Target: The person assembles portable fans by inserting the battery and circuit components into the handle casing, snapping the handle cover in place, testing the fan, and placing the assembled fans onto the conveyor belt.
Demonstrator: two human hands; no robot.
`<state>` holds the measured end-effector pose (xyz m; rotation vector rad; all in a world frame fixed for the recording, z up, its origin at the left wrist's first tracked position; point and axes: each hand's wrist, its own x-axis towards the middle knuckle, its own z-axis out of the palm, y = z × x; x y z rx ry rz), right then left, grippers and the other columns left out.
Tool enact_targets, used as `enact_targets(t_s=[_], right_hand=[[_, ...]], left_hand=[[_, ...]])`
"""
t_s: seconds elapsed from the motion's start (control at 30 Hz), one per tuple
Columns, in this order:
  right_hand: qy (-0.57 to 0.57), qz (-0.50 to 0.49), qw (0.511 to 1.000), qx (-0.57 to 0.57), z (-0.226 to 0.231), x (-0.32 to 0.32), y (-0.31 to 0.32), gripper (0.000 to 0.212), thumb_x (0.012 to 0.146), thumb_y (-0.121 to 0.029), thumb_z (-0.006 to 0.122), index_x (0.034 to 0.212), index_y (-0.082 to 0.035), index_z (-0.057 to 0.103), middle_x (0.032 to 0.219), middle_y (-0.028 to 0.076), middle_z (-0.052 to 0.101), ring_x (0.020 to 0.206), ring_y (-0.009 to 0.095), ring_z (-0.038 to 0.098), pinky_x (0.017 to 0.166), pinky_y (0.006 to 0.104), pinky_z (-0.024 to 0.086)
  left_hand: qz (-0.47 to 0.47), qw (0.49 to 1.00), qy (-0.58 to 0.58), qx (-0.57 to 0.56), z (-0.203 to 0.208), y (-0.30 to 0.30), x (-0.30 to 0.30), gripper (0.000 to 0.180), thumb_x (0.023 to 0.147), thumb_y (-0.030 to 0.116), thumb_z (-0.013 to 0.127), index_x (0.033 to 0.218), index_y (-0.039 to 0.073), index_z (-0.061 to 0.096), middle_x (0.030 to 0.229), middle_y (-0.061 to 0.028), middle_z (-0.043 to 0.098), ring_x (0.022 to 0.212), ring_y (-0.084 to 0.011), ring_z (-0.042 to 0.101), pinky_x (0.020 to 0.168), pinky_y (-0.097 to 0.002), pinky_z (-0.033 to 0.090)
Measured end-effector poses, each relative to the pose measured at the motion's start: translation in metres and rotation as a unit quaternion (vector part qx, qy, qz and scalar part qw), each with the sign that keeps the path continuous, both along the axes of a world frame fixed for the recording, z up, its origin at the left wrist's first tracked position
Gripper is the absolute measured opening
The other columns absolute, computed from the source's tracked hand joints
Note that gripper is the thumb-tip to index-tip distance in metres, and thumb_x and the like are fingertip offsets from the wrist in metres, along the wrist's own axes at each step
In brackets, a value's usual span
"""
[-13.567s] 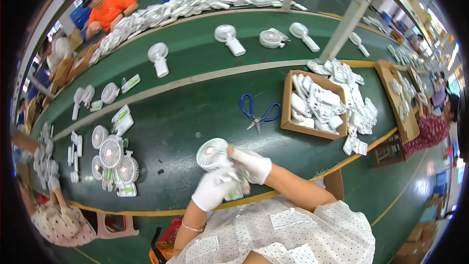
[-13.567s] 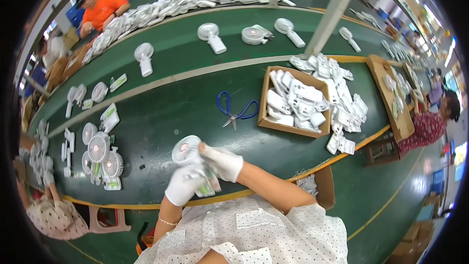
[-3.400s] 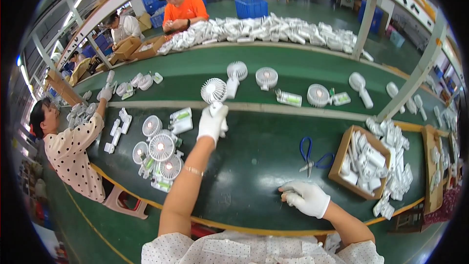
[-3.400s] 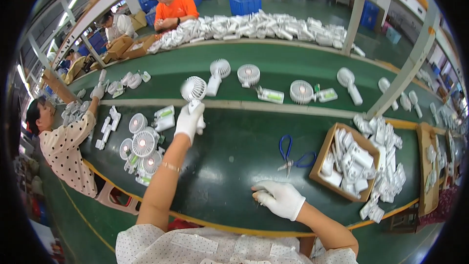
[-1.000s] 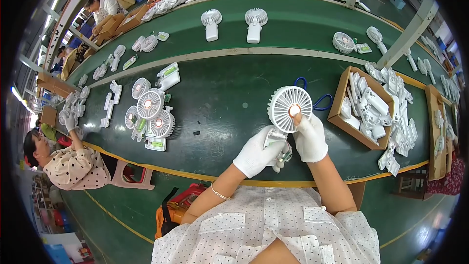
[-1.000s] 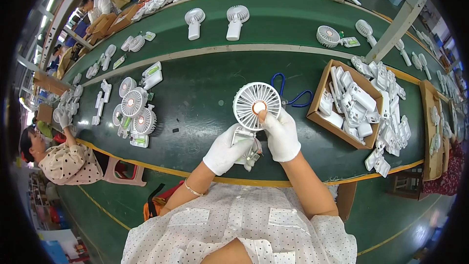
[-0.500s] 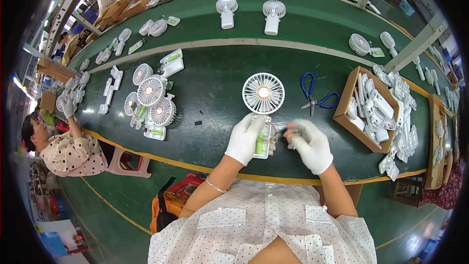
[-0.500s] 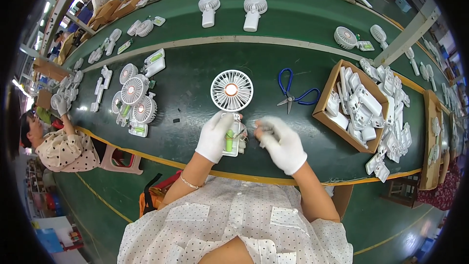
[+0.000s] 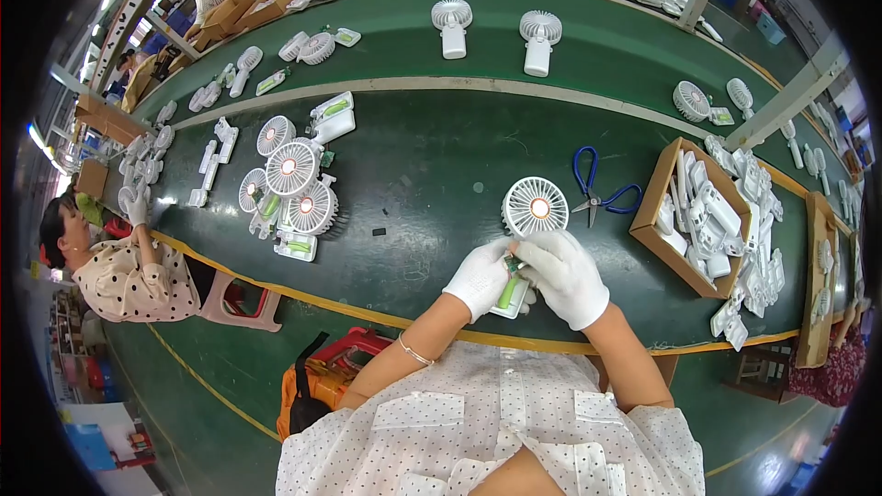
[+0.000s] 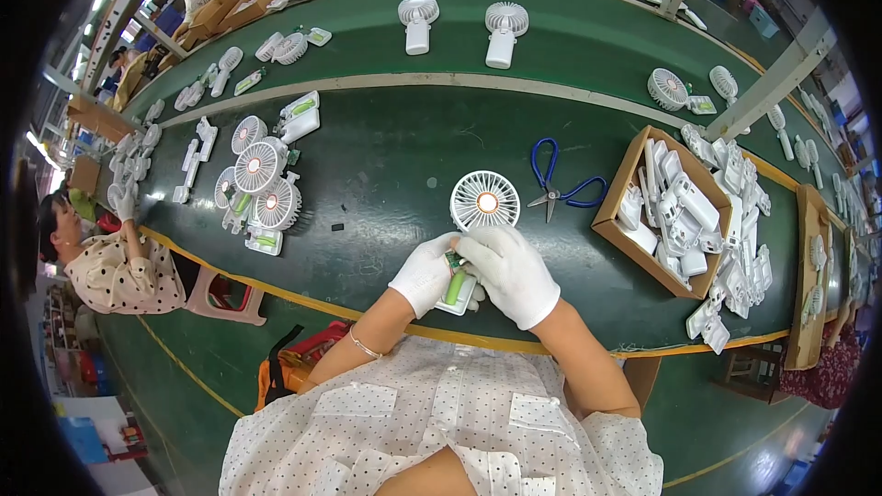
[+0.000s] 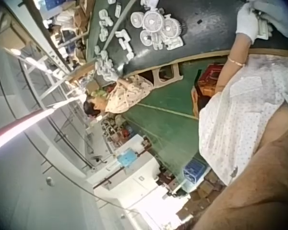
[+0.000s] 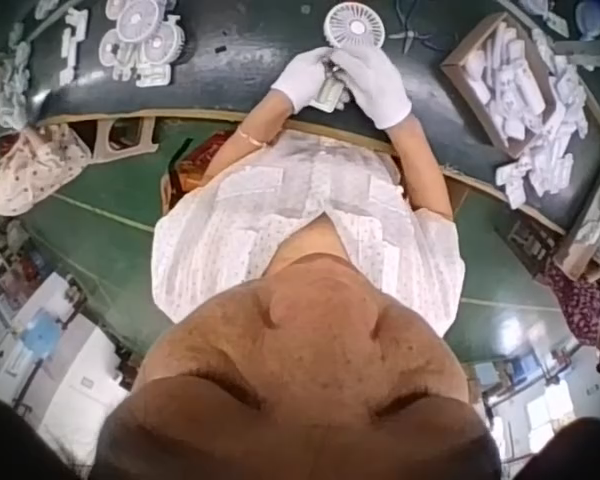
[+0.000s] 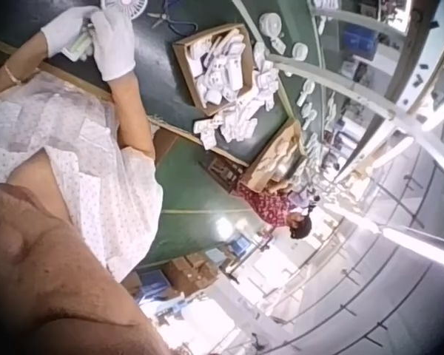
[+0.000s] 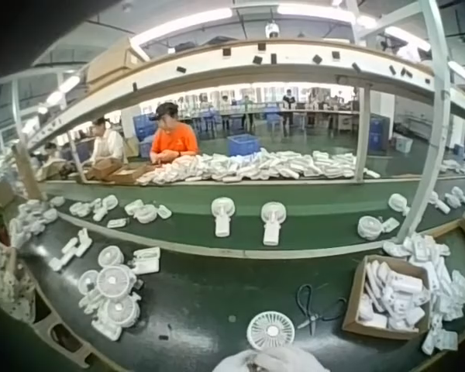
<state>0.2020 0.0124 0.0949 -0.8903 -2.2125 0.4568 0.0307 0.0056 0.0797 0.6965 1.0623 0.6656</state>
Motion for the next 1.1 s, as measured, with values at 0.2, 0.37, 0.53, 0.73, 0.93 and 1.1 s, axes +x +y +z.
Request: enact_targets(t_s=[0.2, 0.37, 0.53, 0.73, 0.93, 1.1], right_hand=[[0.014, 0.008, 0.998, 0.062, -0.004, 0.007, 0.005, 0.035, 0.068, 0.004, 0.07, 0.101, -0.008, 0.067, 0.095, 0.008, 0.065, 0.082, 0.029, 0.063, 0.068, 0.0372, 0.052], [0.045, -0.062, 0.995, 0.065, -0.004, 0.001, -0.001, 0.033, 0.068, 0.001, 0.07, 0.1, -0.01, 0.068, 0.094, 0.008, 0.066, 0.083, 0.029, 0.065, 0.069, 0.037, 0.053], [0.13, -0.105, 0.985, -0.045, -0.007, -0.008, -0.011, 0.025, 0.076, -0.001, 0.07, 0.1, -0.008, 0.071, 0.092, 0.01, 0.068, 0.082, 0.028, 0.068, 0.07, 0.0358, 0.054], [0.245, -0.182, 0.902, -0.307, -0.017, -0.013, -0.011, 0.023, 0.08, -0.001, 0.067, 0.102, -0.004, 0.073, 0.091, 0.011, 0.069, 0.085, 0.027, 0.068, 0.074, 0.0348, 0.054], [0.084, -0.152, 0.976, -0.135, -0.019, -0.006, -0.003, 0.025, 0.08, -0.002, 0.066, 0.102, -0.01, 0.074, 0.086, 0.008, 0.065, 0.086, 0.027, 0.06, 0.078, 0.0368, 0.049], [0.066, -0.149, 0.984, -0.077, -0.021, -0.008, -0.003, 0.03, 0.077, 0.004, 0.066, 0.103, -0.01, 0.074, 0.081, 0.006, 0.061, 0.079, 0.025, 0.057, 0.072, 0.0341, 0.047]], left_hand=[[-0.005, 1.0, -0.019, -0.006, 0.004, 0.0, 0.001, 0.027, 0.103, 0.021, 0.047, 0.118, 0.001, 0.055, 0.089, -0.0147, 0.066, 0.067, -0.0251, 0.07, 0.058, -0.038, 0.06], [0.042, 0.996, -0.049, -0.054, 0.004, 0.003, 0.001, 0.027, 0.102, 0.019, 0.046, 0.119, 0.0, 0.055, 0.09, -0.0155, 0.067, 0.068, -0.0265, 0.071, 0.06, -0.0385, 0.062], [0.053, 0.994, -0.078, -0.053, 0.007, 0.005, -0.001, 0.033, 0.102, 0.029, 0.047, 0.117, -0.001, 0.055, 0.09, -0.016, 0.067, 0.068, -0.0271, 0.071, 0.059, -0.0371, 0.062], [0.083, 0.994, -0.072, -0.027, 0.007, 0.001, 0.001, 0.039, 0.102, 0.034, 0.048, 0.115, -0.001, 0.056, 0.09, -0.0156, 0.067, 0.068, -0.0261, 0.071, 0.059, -0.0372, 0.062], [0.071, 0.992, -0.092, -0.051, 0.008, 0.003, -0.007, 0.042, 0.101, 0.036, 0.048, 0.116, -0.003, 0.056, 0.089, -0.0157, 0.067, 0.068, -0.025, 0.07, 0.059, -0.0371, 0.061], [0.074, 0.99, -0.103, -0.058, -0.001, 0.008, -0.008, 0.041, 0.1, 0.035, 0.05, 0.116, -0.003, 0.058, 0.089, -0.0157, 0.067, 0.07, -0.0254, 0.071, 0.062, -0.0374, 0.062]])
